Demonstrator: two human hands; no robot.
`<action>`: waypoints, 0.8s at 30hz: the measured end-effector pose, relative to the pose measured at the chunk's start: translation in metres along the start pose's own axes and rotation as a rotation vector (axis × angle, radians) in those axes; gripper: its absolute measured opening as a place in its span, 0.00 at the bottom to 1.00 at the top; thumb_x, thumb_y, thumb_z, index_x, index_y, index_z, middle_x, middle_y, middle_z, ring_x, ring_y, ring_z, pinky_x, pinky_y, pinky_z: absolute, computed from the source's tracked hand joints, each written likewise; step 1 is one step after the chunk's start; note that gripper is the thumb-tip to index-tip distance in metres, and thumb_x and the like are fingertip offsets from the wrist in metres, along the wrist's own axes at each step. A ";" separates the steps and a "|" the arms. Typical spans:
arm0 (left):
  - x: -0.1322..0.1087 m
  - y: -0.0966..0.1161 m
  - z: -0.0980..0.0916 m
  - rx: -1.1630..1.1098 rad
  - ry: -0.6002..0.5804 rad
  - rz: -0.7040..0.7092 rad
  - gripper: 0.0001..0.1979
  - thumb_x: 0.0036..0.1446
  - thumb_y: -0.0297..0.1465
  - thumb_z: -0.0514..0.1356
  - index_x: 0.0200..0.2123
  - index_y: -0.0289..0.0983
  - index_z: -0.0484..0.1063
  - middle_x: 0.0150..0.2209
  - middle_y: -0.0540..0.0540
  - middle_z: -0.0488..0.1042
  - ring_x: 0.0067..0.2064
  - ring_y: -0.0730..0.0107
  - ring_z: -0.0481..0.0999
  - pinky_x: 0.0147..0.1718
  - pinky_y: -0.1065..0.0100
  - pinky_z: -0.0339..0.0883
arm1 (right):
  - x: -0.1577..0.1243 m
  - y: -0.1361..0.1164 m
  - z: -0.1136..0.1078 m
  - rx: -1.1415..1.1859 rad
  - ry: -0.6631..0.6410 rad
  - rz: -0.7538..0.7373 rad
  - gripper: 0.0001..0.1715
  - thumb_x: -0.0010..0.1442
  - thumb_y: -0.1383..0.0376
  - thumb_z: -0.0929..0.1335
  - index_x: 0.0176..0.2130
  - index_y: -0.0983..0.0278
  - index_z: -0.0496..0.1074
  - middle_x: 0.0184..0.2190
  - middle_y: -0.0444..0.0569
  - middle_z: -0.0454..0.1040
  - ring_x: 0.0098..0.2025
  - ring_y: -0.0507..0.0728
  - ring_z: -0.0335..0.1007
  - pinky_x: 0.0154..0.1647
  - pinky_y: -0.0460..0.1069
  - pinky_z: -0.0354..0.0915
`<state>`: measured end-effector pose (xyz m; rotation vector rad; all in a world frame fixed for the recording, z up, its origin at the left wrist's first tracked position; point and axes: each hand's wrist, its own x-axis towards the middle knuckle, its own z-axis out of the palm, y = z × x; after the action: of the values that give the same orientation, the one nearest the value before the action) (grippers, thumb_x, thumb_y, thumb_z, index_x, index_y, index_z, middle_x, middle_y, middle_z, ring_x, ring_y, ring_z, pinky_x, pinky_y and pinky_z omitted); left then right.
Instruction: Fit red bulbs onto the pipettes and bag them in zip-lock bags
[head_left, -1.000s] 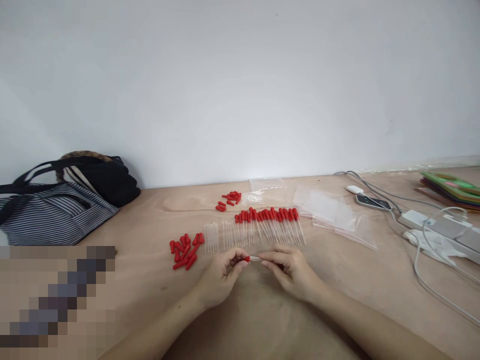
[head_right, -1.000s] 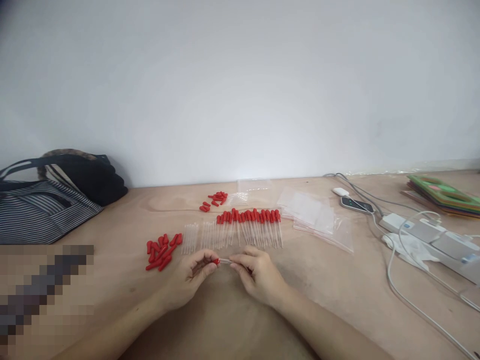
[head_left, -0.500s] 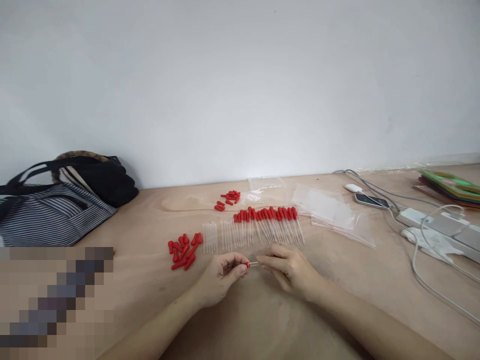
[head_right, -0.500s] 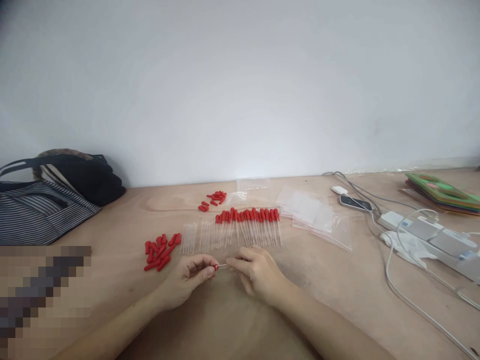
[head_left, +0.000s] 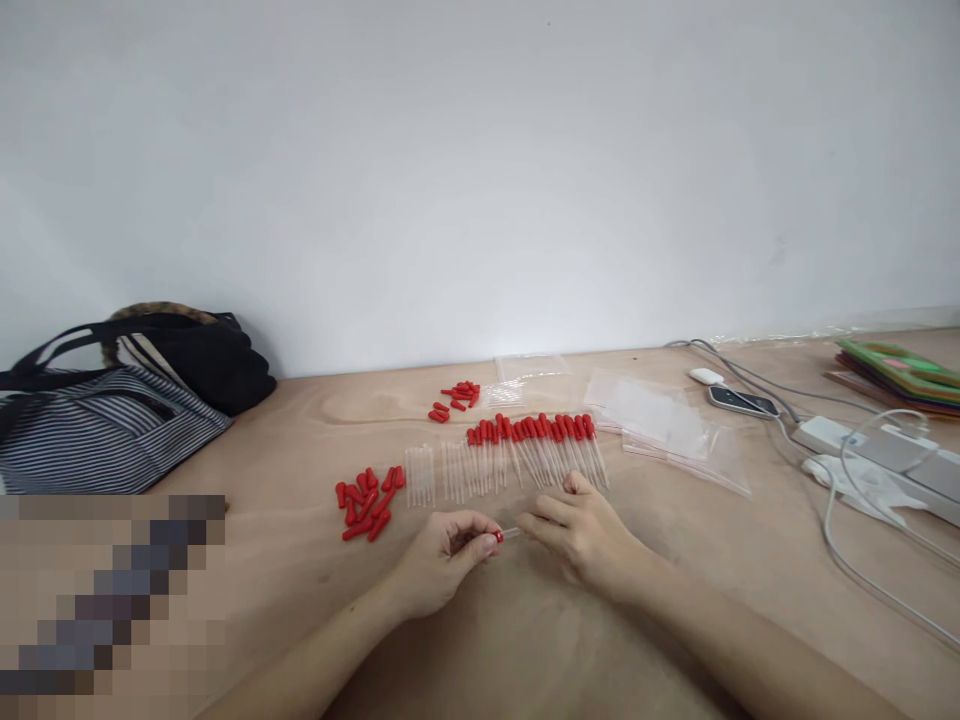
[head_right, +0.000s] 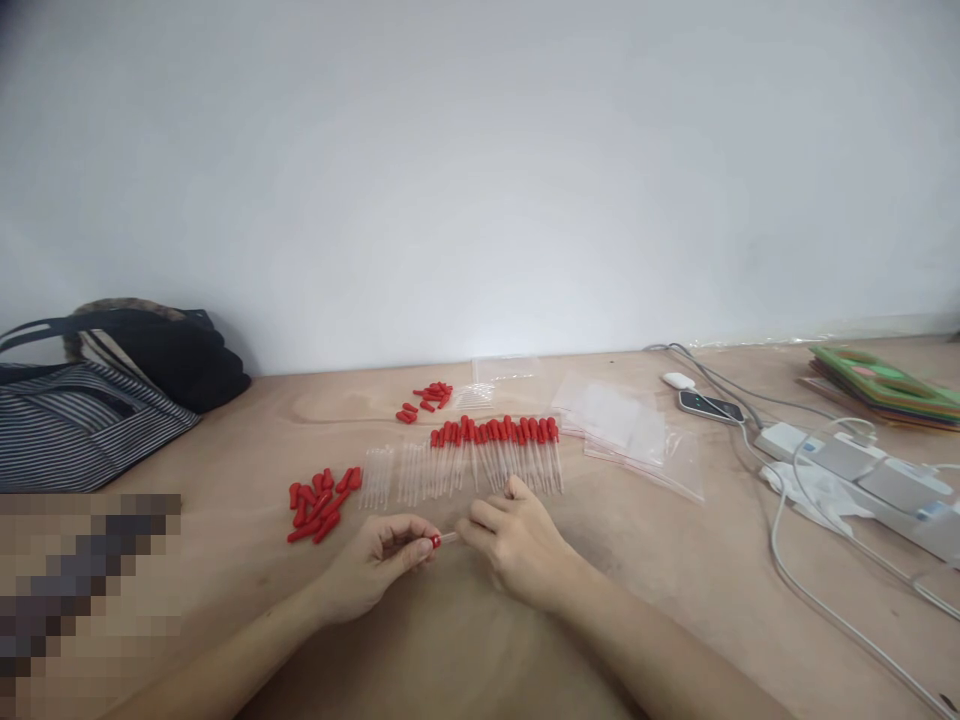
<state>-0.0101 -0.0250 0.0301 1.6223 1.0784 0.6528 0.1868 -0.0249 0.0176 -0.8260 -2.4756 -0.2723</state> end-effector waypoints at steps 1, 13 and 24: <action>0.000 -0.001 0.000 0.005 0.002 0.000 0.10 0.48 0.35 0.56 0.28 0.35 0.71 0.23 0.51 0.69 0.26 0.74 0.67 0.29 0.71 0.62 | 0.000 0.000 0.000 -0.013 0.000 -0.006 0.14 0.52 0.76 0.57 0.31 0.66 0.68 0.22 0.45 0.64 0.23 0.50 0.54 0.28 0.49 0.42; 0.000 -0.006 0.000 0.165 -0.009 0.049 0.10 0.51 0.34 0.54 0.31 0.35 0.71 0.23 0.51 0.69 0.26 0.74 0.67 0.26 0.73 0.61 | -0.001 -0.002 0.001 0.067 -0.057 0.061 0.12 0.52 0.74 0.59 0.33 0.64 0.69 0.24 0.45 0.66 0.23 0.50 0.55 0.29 0.49 0.43; -0.005 0.003 0.003 0.523 0.049 0.324 0.09 0.53 0.30 0.52 0.31 0.38 0.72 0.27 0.50 0.75 0.28 0.72 0.71 0.29 0.73 0.64 | -0.001 -0.011 0.003 0.406 -0.156 0.292 0.11 0.56 0.71 0.59 0.32 0.64 0.69 0.25 0.45 0.71 0.27 0.51 0.63 0.33 0.48 0.51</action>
<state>-0.0091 -0.0308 0.0327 2.2755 1.0882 0.6543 0.1800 -0.0333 0.0144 -1.0385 -2.3843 0.3985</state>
